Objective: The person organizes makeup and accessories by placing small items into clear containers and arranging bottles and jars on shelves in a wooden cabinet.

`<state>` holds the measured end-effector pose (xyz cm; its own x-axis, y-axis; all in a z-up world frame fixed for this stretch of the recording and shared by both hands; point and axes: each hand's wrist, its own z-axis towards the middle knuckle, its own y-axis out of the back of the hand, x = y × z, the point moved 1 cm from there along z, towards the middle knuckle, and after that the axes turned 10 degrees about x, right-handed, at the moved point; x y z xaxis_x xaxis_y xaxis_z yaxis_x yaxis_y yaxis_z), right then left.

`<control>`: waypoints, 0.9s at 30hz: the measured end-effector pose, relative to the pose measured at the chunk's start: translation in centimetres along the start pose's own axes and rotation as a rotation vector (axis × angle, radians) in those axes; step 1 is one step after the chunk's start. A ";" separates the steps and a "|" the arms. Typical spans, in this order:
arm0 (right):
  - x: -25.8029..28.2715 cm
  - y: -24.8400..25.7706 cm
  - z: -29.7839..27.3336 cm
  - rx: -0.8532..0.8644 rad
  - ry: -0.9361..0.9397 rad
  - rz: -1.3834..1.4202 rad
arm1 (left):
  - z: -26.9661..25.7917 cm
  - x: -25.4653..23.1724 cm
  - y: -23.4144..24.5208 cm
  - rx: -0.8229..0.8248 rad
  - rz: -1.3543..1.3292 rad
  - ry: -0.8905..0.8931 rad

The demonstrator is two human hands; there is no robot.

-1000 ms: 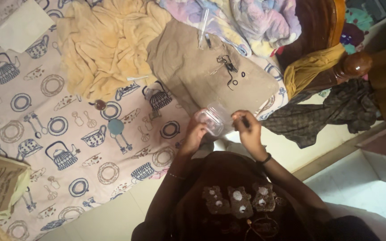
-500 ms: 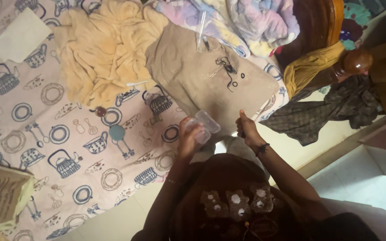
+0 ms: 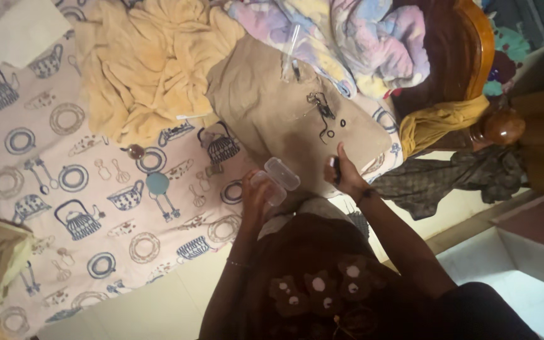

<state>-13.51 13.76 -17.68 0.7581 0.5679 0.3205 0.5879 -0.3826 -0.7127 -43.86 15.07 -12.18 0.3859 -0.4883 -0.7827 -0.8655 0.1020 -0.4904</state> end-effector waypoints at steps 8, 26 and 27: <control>5.6 -8.1 2.2 0.013 0.036 -0.068 | 3.2 -0.8 -1.7 -0.107 0.056 0.007; 4.1 3.0 -0.8 -0.232 0.226 -0.075 | 6.9 1.2 -0.4 -0.103 0.027 0.003; 3.8 4.1 -1.4 -0.237 0.232 -0.068 | 6.9 1.1 -0.5 -0.108 0.037 0.019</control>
<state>-7.87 13.34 -18.49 0.7429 0.4271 0.5154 0.6679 -0.5238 -0.5287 -40.79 20.47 -15.50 0.3478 -0.5022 -0.7917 -0.9089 0.0265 -0.4161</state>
